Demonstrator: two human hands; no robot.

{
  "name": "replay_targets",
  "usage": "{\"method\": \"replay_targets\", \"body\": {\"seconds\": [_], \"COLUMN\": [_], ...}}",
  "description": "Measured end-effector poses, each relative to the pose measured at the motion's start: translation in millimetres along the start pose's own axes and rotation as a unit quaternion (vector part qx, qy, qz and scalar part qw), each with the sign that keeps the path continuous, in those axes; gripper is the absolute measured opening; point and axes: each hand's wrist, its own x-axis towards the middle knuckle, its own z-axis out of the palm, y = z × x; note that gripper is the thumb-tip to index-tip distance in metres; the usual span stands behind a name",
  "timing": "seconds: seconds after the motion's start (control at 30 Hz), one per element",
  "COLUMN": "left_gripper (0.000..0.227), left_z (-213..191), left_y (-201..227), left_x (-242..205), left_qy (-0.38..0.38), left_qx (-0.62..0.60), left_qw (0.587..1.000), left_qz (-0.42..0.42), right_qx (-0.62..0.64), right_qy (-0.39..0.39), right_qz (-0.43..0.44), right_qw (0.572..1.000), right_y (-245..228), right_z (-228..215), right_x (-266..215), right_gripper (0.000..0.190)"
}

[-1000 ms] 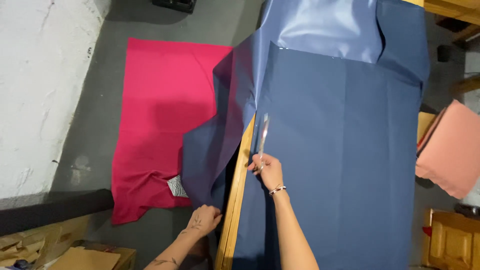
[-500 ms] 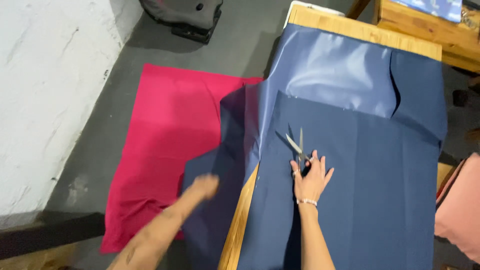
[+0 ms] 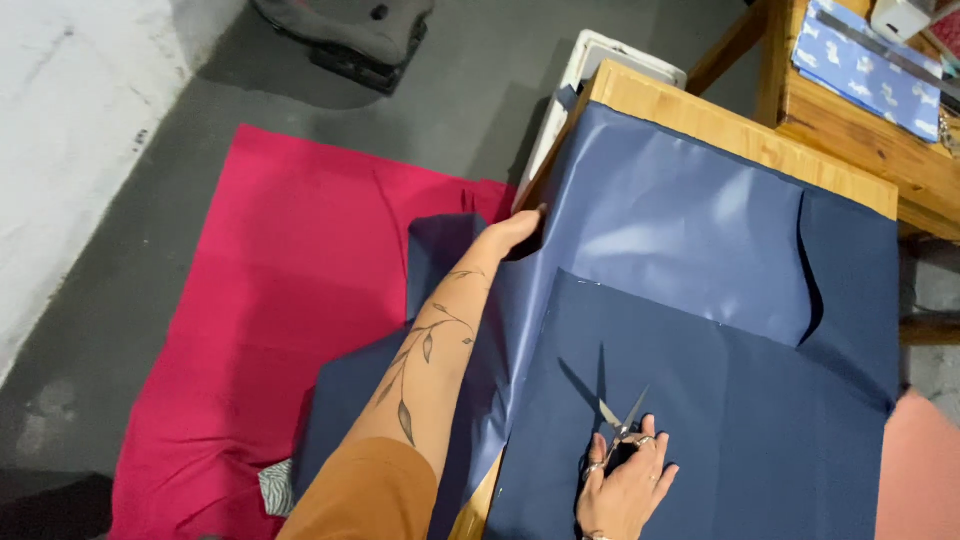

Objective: The person cuts a large piece of blue fabric on a wooden table using scissors. They make several long cuts along the length of the fabric, separating it into smaller rectangular pieces. The person adjusts the fabric position between cuts to continue trimming the material.

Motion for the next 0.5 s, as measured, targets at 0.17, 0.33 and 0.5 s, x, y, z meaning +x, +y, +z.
{"method": "replay_targets", "body": {"seconds": [0.17,0.33,0.5], "left_gripper": [0.113,0.055,0.061], "left_z": [2,12,-2], "left_y": [14,-63,-25], "left_x": [-27,134,86], "left_qy": [0.039,0.182,0.016], "left_qx": [-0.059,-0.244,-0.418], "left_qw": [0.987,0.951,0.908], "left_qz": [-0.142,-0.053,-0.04], "right_qx": [0.01,0.011,0.015], "right_qy": [0.045,0.059,0.039], "right_qz": [0.002,-0.001,0.004], "right_qw": [0.999,0.998,0.999], "right_y": [2,1,3], "right_z": [12,11,11], "right_x": [-1,-1,0], "right_gripper": [0.042,0.041,0.04]}}
